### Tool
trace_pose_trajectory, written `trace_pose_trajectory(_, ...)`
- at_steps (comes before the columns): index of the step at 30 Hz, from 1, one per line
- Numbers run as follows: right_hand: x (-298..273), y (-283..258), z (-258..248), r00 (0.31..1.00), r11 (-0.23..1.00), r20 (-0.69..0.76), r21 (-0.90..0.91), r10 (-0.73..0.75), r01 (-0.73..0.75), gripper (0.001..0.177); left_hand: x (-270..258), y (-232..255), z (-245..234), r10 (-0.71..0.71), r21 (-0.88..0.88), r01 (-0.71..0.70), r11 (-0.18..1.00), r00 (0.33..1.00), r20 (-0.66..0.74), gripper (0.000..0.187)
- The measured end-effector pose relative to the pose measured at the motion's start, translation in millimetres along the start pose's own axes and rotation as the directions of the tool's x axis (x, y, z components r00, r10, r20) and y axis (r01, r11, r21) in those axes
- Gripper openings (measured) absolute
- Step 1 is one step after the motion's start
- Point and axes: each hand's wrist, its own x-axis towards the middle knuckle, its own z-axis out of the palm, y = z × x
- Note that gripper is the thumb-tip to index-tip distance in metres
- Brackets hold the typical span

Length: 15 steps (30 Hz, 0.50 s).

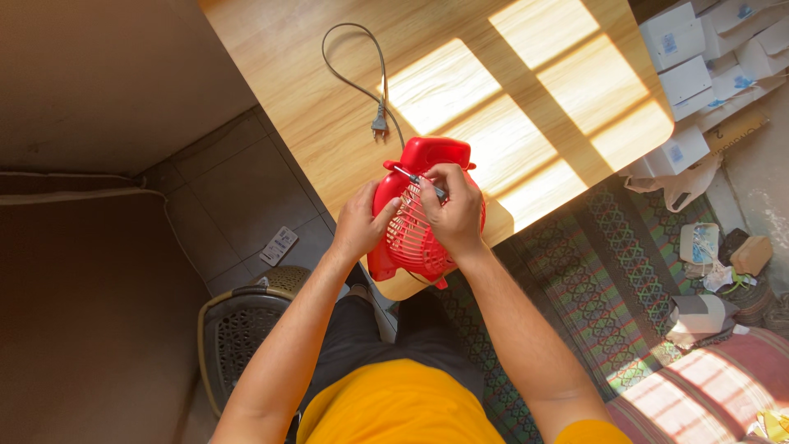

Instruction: The person uses a screwdriver to unscrew and remove the front grille of a red portable fan. They also briefly scrape the window frame with the screwdriver. The fan remains disassembled on the table at the end.

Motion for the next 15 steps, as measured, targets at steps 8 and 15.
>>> trace_pose_trajectory(8,-7.0,-11.4,11.7,0.994,0.998,-0.092,0.01,-0.054,0.055,0.015,-2.4,-24.2,-4.1,0.094,-0.131,-0.091,0.987,0.995,0.014,0.07)
trace_pose_trajectory(15,-3.6,-2.2,10.0,0.971,0.956,0.096,-0.177,-0.221,0.235,0.021,-0.5,-42.6,5.3,0.051,-0.269,-0.045,0.962,0.999,0.017,0.067)
